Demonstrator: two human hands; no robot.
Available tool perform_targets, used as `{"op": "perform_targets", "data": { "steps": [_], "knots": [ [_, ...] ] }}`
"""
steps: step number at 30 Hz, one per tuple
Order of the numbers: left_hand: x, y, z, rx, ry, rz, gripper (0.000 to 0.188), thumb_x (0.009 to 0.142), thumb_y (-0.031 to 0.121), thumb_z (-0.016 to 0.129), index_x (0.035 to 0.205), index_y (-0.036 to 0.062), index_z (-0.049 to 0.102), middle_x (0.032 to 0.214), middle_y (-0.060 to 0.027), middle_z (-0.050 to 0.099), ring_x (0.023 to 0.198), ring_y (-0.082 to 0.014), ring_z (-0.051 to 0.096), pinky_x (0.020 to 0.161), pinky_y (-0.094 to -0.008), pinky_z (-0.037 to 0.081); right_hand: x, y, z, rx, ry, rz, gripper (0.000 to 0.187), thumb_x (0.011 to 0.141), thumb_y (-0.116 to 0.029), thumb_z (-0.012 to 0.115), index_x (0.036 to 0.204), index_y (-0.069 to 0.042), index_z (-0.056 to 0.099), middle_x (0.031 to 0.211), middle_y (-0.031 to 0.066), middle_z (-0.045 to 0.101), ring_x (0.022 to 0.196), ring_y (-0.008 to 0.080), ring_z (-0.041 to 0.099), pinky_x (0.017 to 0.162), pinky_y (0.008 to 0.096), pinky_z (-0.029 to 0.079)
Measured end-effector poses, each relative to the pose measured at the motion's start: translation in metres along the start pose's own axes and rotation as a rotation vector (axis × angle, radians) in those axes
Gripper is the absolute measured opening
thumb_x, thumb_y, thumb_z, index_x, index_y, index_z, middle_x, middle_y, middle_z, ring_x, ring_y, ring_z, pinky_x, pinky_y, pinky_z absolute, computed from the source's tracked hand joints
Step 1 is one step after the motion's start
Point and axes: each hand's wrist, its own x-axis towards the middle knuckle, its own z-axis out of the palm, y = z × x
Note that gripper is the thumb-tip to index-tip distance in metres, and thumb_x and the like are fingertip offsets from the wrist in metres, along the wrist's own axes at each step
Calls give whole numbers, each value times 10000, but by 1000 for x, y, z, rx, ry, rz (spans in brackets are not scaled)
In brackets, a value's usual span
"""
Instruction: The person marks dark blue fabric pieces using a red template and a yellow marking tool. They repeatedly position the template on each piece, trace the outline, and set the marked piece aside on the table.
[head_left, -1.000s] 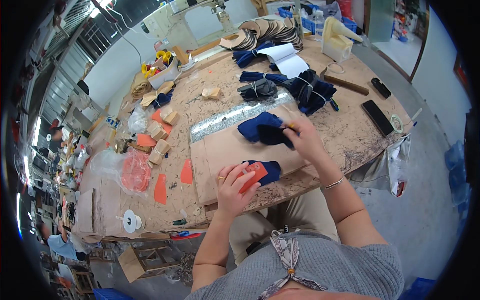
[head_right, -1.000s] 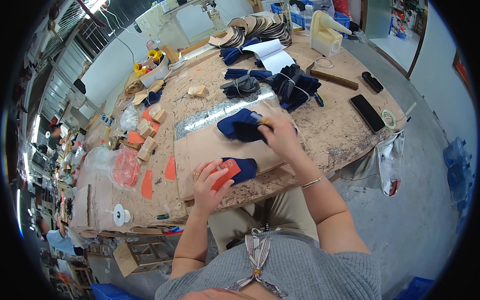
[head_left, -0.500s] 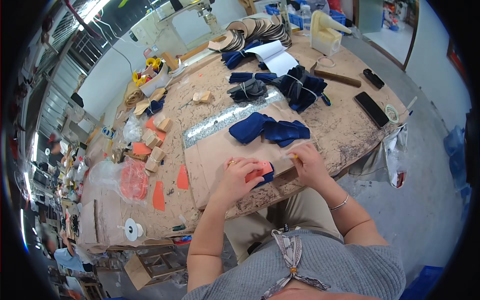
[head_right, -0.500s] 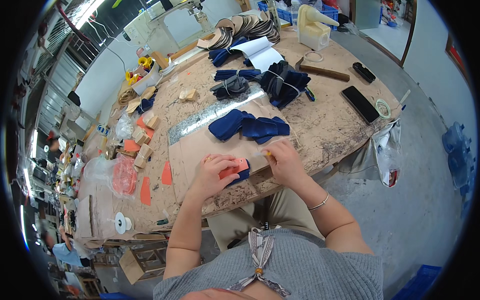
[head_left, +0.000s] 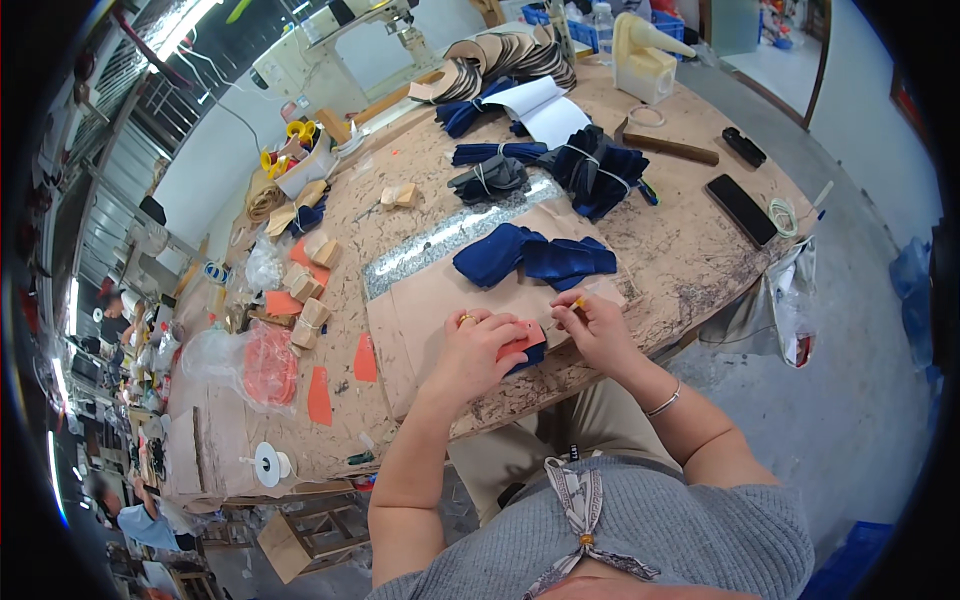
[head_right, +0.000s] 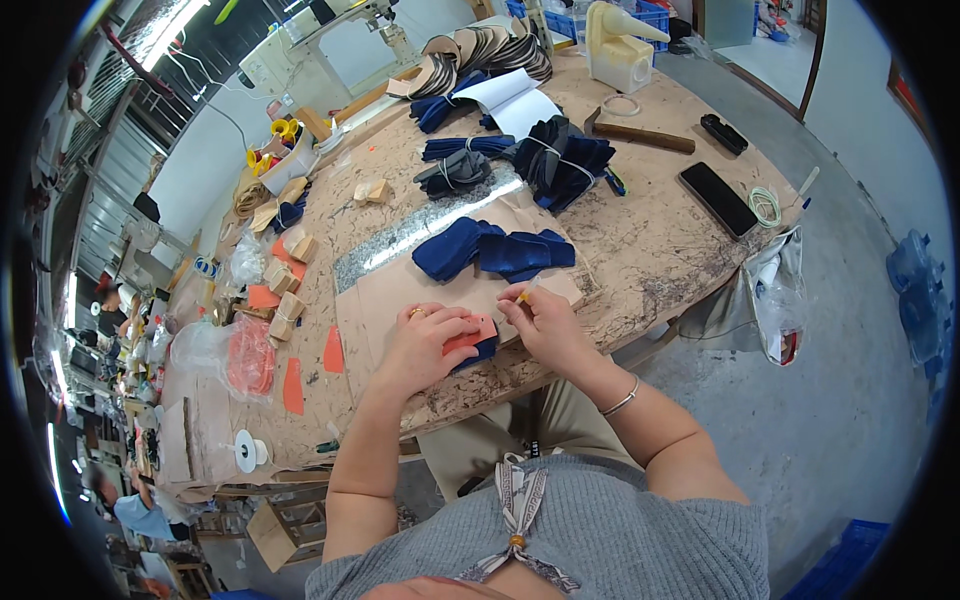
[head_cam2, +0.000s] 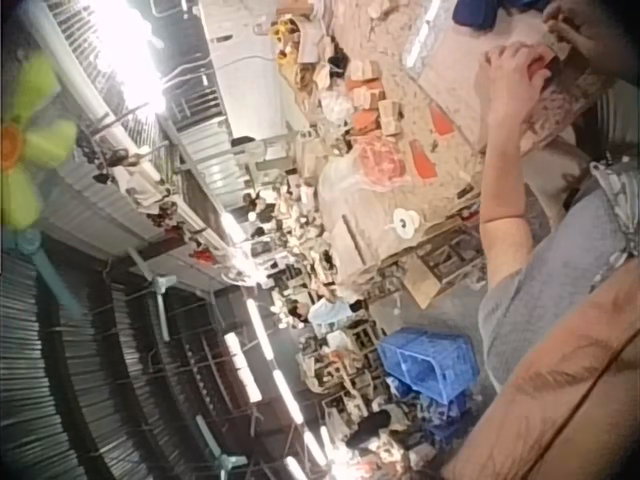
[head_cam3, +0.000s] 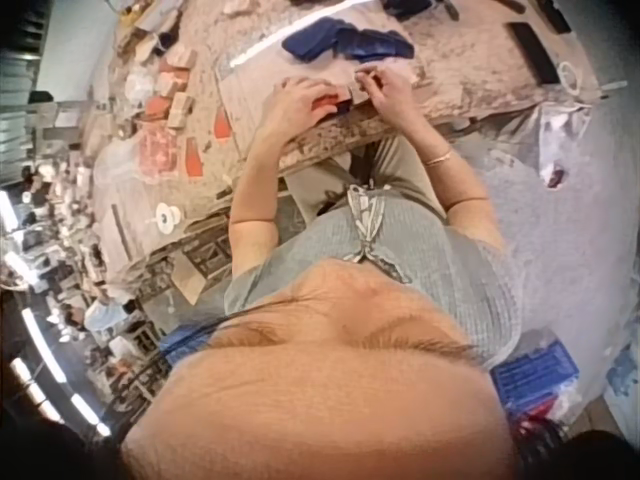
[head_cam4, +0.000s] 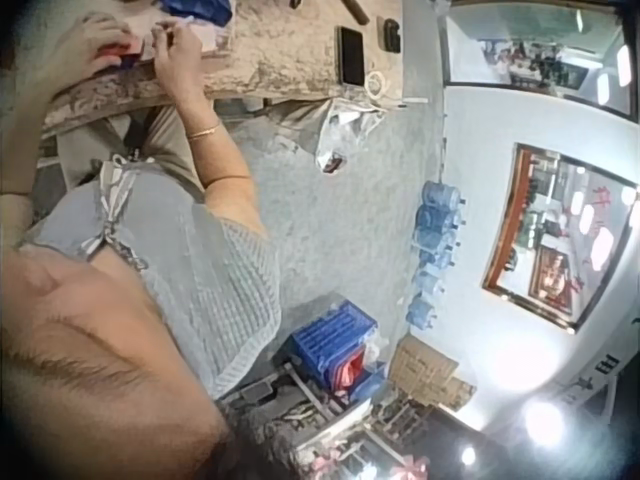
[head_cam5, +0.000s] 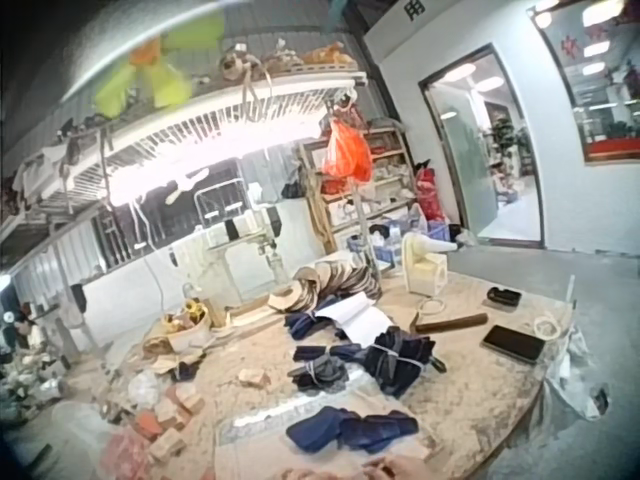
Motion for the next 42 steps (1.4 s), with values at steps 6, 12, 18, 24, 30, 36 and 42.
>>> {"op": "perform_targets", "data": {
  "steps": [6, 12, 18, 24, 30, 36, 42],
  "knots": [
    [5, 3, -3, 29, -18, 30, 307, 763, 272, 787, 1040, 162, 715, 1176, 9, 664, 1132, -245, 572, 1042, -447, 339, 5, 2, 9, 5, 45, -33, 148, 952, -119, 644, 1038, 1, 637, 780, 103, 657, 650, 136, 608, 607, 280, 486],
    [7, 2, -4, 33, -29, 75, 279, 744, 255, 793, 995, 159, 715, 1154, 21, 665, 1104, -236, 572, 1012, -428, 343, 13, 4, 21, -8, 47, -120, 139, 948, -123, 640, 1013, 0, 634, 814, 140, 666, 682, 226, 665, 630, 315, 522],
    [7, 1, -4, -1, -34, 68, 254, 744, 233, 792, 973, 156, 714, 1149, 22, 664, 1114, -236, 561, 997, -422, 343, 16, -1, 19, 56, -52, -68, 134, 953, -115, 625, 1023, -1, 625, 828, 153, 672, 689, 255, 683, 615, 336, 534],
    [3, -2, 0, -12, -10, 72, 250, 743, 231, 792, 965, 149, 713, 1152, 19, 666, 1127, -240, 555, 1003, -432, 340, 17, -20, 15, 56, -59, -40, 134, 959, -121, 620, 1007, 4, 620, 803, 148, 665, 654, 251, 670, 588, 325, 522],
    [4, -2, 1, -15, -8, 79, 248, 742, 230, 794, 962, 150, 714, 1144, 18, 672, 1132, -239, 554, 1006, -431, 341, 17, -13, 16, -9, -65, -80, 146, 961, -133, 623, 1001, 7, 621, 795, 139, 663, 644, 233, 668, 577, 326, 517],
    [2, -3, 3, -14, 17, 76, 239, 739, 225, 792, 952, 149, 714, 1143, 16, 676, 1123, -237, 566, 1009, -425, 346, 20, -17, 15, 16, -119, 11, 147, 959, -133, 626, 998, 8, 627, 811, 147, 661, 688, 231, 672, 604, 332, 521],
    [1, -3, 4, -5, 50, 106, 206, 747, 227, 782, 915, 136, 703, 1142, 1, 679, 1120, -241, 573, 1004, -430, 355, 20, -17, 21, 27, -27, -84, 141, 956, -129, 625, 990, 8, 626, 831, 147, 656, 711, 245, 671, 614, 338, 517]
  ]
}}
